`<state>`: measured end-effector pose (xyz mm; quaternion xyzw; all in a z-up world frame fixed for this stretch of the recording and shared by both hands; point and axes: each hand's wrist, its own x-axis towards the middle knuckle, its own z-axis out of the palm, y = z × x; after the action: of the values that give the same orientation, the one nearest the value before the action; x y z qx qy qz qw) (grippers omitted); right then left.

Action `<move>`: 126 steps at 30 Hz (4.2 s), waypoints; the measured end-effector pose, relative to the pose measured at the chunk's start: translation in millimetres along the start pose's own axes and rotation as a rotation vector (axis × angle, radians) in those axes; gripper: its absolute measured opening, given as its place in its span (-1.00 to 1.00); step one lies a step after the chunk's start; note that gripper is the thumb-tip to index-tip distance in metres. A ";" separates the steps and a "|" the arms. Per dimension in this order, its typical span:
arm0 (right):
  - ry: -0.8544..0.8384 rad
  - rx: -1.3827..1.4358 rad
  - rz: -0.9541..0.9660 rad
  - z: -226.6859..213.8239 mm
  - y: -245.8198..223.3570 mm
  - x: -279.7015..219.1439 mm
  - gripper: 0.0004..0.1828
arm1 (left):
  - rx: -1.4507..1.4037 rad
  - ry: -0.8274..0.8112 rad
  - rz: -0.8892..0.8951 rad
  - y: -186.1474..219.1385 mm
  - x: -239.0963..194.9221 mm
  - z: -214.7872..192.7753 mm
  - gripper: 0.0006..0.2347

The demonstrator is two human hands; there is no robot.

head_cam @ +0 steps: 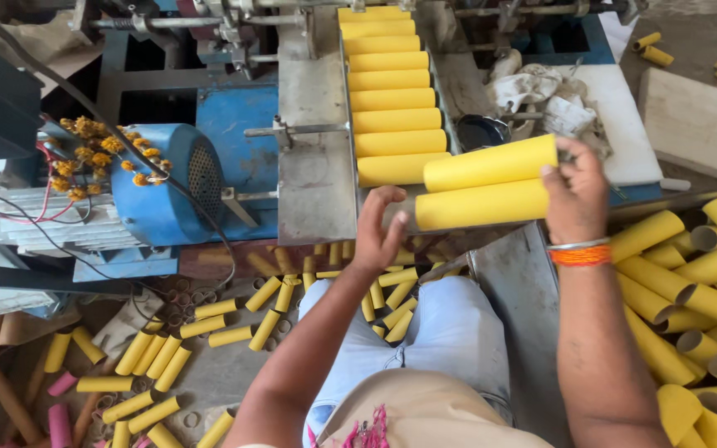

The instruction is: The person repeatedly picks up yellow cardboard cylinders from a pile and places them into a machine hopper. The cylinders are handled by hand and fed into the machine one at a time or in small groups.

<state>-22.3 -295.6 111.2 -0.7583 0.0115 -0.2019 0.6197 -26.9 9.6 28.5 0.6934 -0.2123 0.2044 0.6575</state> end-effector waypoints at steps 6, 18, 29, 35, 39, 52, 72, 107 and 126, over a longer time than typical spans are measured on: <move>0.005 0.039 0.024 61.7 39.6 3.1 -0.59 | 0.604 -0.296 0.145 33.7 30.5 -18.7 -0.34; -0.019 -0.687 -0.079 -25.4 16.0 -6.6 -0.77 | 1.112 -0.827 -0.072 -18.2 57.7 0.9 -0.32; -0.046 -0.677 0.314 -191.6 152.0 -76.5 -0.81 | 0.786 -0.959 0.194 38.2 24.9 112.3 -0.36; -0.207 -0.625 -0.134 -112.3 198.2 -101.0 -0.28 | 0.565 -1.028 0.305 51.8 -26.8 169.7 -0.32; -0.259 -0.862 -0.159 -86.4 193.1 -106.5 -0.40 | 0.606 -1.039 0.289 45.1 -28.0 169.4 -0.34; -0.172 -0.815 0.616 -195.9 257.5 -28.0 -0.18 | 0.564 -1.007 0.285 48.2 -27.2 171.4 -0.34; 0.105 -0.813 -0.098 -205.4 5.3 -86.0 -0.51 | 0.338 -0.907 0.198 50.4 -19.0 165.3 -0.40; 0.161 0.068 -0.244 -19.0 -21.9 -25.7 -0.39 | 0.718 -0.343 0.056 -26.4 58.9 -10.9 -0.51; 0.048 -0.758 -0.586 39.9 6.0 155.9 -0.27 | 0.696 0.005 0.003 -20.8 47.2 -11.7 -0.59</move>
<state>135.0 -301.3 145.0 -0.8973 -0.1155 -0.3672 0.2161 23.7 21.0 38.5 0.8753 -0.1295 0.2673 0.3816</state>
